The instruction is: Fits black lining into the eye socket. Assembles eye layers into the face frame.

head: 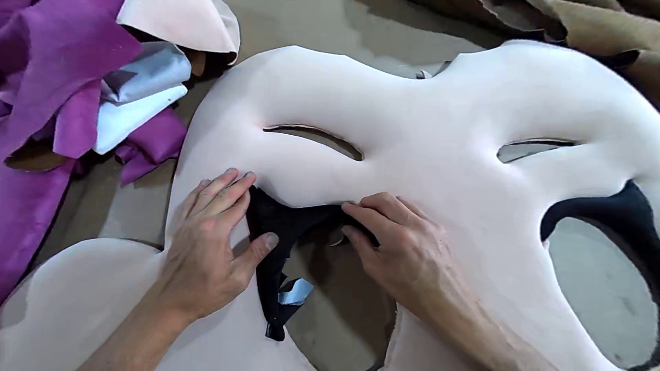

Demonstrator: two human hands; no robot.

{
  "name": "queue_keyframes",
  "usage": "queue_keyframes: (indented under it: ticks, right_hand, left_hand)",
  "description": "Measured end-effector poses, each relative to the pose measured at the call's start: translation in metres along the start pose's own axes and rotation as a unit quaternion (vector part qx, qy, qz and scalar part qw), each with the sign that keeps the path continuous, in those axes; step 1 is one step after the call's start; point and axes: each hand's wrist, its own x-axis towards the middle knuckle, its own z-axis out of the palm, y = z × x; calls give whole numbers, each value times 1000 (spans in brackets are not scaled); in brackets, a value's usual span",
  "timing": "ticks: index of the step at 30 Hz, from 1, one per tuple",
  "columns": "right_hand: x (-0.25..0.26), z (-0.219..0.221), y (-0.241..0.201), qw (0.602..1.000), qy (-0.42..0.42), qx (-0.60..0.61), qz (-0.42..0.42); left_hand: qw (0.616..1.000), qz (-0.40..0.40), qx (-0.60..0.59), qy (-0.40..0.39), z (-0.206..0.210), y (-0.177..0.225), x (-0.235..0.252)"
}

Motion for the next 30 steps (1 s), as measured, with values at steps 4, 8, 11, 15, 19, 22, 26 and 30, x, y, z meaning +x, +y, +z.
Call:
queue_keyframes:
  ticks: [4, 8, 11, 15, 19, 22, 26, 30]
  right_hand:
    - [28, 17, -29, 995, 4, 81, -59]
    - [46, 40, -64, 990, -22, 118, -72]
    - [50, 48, -79, 993, -18, 97, -61]
    - [49, 54, -89, 998, 0, 34, -47]
    - [39, 63, -91, 999, 14, -13, -31]
    - [44, 60, -96, 999, 9, -37, -19]
    - [46, 46, -109, 998, -46, -47, -14]
    - [46, 50, -113, 996, -46, -70, -27]
  left_hand:
    - [999, 10, 18, -44, -1, -2, 4]
    - [994, 47, 42, -92, -9, -9, 10]
    - [990, 67, 55, -114, -13, -14, 11]
    - [988, 92, 45, -116, -13, -21, 12]
    - [985, 102, 50, -133, -9, -20, 14]
    - [984, 109, 37, -134, -14, -25, 20]
    - [989, 100, -40, -103, -19, -33, 13]
    - [985, 125, -34, -118, -19, -36, 13]
